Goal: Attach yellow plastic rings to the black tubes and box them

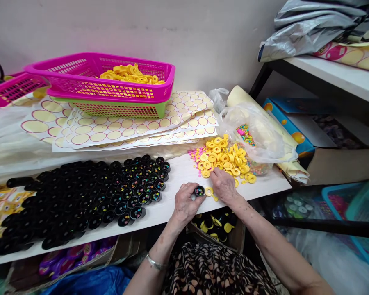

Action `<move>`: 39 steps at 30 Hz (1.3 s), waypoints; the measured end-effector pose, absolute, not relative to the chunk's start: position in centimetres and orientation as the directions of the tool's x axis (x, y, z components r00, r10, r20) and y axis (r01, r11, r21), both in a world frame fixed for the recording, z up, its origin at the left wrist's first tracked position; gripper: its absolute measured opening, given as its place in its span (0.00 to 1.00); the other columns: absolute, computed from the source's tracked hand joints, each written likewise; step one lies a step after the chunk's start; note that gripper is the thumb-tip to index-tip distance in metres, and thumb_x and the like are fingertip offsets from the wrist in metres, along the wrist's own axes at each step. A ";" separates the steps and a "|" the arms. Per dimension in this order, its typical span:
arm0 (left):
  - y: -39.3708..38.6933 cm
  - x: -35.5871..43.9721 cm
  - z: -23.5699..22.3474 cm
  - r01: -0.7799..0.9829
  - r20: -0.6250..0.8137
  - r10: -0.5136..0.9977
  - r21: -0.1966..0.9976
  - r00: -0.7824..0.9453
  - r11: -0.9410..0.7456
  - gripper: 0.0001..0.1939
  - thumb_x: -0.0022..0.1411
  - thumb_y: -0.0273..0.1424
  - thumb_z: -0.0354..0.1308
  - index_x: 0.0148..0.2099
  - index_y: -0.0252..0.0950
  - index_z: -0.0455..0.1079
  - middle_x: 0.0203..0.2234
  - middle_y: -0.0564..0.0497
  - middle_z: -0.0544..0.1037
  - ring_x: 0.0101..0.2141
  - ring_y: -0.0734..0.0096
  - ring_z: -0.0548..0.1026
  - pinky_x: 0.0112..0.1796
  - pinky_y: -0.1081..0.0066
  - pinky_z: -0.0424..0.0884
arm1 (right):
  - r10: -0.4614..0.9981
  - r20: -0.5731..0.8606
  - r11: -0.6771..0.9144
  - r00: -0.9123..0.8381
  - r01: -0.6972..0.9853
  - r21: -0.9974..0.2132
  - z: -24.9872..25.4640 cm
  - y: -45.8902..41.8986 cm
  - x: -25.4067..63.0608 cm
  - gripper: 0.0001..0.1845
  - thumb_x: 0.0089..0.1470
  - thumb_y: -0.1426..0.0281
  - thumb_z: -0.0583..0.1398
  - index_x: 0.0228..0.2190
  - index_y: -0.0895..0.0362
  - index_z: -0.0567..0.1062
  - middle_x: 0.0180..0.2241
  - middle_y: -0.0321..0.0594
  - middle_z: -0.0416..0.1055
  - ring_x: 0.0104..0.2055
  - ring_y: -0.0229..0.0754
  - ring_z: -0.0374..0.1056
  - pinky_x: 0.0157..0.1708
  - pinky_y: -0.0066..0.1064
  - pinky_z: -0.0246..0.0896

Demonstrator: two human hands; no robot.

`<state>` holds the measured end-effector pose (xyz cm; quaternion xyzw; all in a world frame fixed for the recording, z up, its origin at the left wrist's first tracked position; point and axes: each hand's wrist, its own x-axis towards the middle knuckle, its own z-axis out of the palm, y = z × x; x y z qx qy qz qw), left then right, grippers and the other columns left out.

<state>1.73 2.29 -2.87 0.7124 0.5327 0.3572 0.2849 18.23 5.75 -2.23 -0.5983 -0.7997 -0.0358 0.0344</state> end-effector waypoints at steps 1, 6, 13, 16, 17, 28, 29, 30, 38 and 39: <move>2.3 1.7 -2.8 0.556 0.208 0.962 0.786 0.175 -0.271 0.10 0.51 0.33 0.60 0.37 0.37 0.69 0.31 0.50 0.75 0.34 0.68 0.70 0.36 0.68 0.66 | 0.953 0.083 0.292 -0.292 0.956 0.021 -2.1 5.8 18.2 0.11 0.52 0.78 0.50 0.33 0.60 0.71 0.33 0.45 0.66 0.35 0.43 0.61 0.30 0.31 0.47; 2.2 1.7 -2.9 0.550 0.213 0.959 0.786 0.185 -0.280 0.09 0.51 0.32 0.60 0.37 0.36 0.69 0.30 0.50 0.74 0.34 0.68 0.69 0.36 0.69 0.66 | 0.976 -0.100 0.178 -0.191 0.976 -0.126 -1.0 5.4 18.1 0.11 0.52 0.77 0.50 0.35 0.58 0.70 0.35 0.43 0.68 0.34 0.41 0.63 0.28 0.30 0.46; 2.3 1.8 -3.5 0.530 0.221 0.962 0.802 0.163 -0.274 0.10 0.51 0.32 0.61 0.38 0.37 0.70 0.32 0.50 0.74 0.34 0.68 0.69 0.36 0.69 0.65 | 0.965 -0.253 0.018 -0.070 0.979 -0.203 -0.3 6.4 18.4 0.10 0.51 0.73 0.51 0.29 0.58 0.72 0.30 0.45 0.72 0.33 0.43 0.65 0.26 0.29 0.45; 2.2 1.8 -3.7 0.520 0.223 0.962 0.809 0.159 -0.274 0.12 0.50 0.33 0.61 0.39 0.37 0.70 0.32 0.50 0.74 0.34 0.68 0.69 0.36 0.69 0.65 | 0.969 -0.239 0.013 -0.067 0.975 -0.220 -0.3 6.8 18.6 0.10 0.51 0.73 0.51 0.28 0.59 0.72 0.28 0.44 0.72 0.33 0.42 0.65 0.27 0.28 0.46; 2.2 1.8 -3.8 0.519 0.226 0.961 0.809 0.159 -0.276 0.12 0.50 0.33 0.61 0.39 0.37 0.70 0.32 0.50 0.74 0.34 0.68 0.69 0.36 0.69 0.65 | 0.969 -0.233 0.022 -0.078 0.973 -0.231 -0.3 6.7 18.6 0.10 0.52 0.73 0.51 0.28 0.58 0.72 0.28 0.43 0.72 0.33 0.41 0.65 0.27 0.28 0.47; 2.3 1.9 -4.3 0.515 0.263 0.950 0.798 0.170 -0.313 0.13 0.50 0.35 0.62 0.39 0.37 0.70 0.31 0.51 0.76 0.33 0.69 0.69 0.36 0.69 0.65 | 0.964 0.176 0.255 -0.197 0.873 -0.416 -1.4 3.8 18.5 0.10 0.55 0.74 0.50 0.29 0.57 0.71 0.31 0.40 0.67 0.34 0.39 0.62 0.31 0.28 0.52; 2.2 1.9 -4.3 0.514 0.261 0.949 0.798 0.176 -0.315 0.13 0.50 0.35 0.62 0.39 0.37 0.70 0.31 0.51 0.76 0.33 0.69 0.69 0.36 0.69 0.65 | 0.943 0.223 0.324 -0.245 0.826 -0.461 -1.1 3.6 18.3 0.10 0.56 0.73 0.50 0.29 0.57 0.71 0.30 0.39 0.66 0.34 0.39 0.62 0.32 0.28 0.53; 2.2 1.9 -4.3 0.514 0.258 0.949 0.798 0.182 -0.316 0.13 0.50 0.35 0.62 0.39 0.37 0.70 0.31 0.51 0.76 0.33 0.69 0.68 0.36 0.69 0.65 | 0.920 0.261 0.387 -0.293 0.782 -0.488 -0.7 3.4 18.2 0.10 0.56 0.72 0.51 0.29 0.56 0.71 0.30 0.39 0.66 0.34 0.39 0.61 0.33 0.28 0.53; 2.1 1.8 -4.0 0.523 0.247 0.946 0.789 0.211 -0.322 0.12 0.49 0.27 0.61 0.39 0.37 0.70 0.30 0.52 0.75 0.33 0.69 0.68 0.37 0.69 0.64 | 0.842 0.243 0.537 -0.481 0.785 -0.308 0.7 2.5 16.4 0.11 0.55 0.75 0.51 0.27 0.58 0.73 0.28 0.41 0.66 0.34 0.42 0.56 0.34 0.32 0.50; 2.1 1.7 -4.0 0.520 0.248 0.945 0.790 0.213 -0.325 0.13 0.48 0.26 0.61 0.39 0.37 0.70 0.31 0.52 0.75 0.33 0.69 0.68 0.37 0.69 0.63 | 0.841 0.231 0.539 -0.489 0.792 -0.285 0.7 2.5 16.3 0.11 0.55 0.75 0.51 0.27 0.58 0.73 0.28 0.41 0.65 0.34 0.42 0.55 0.34 0.31 0.50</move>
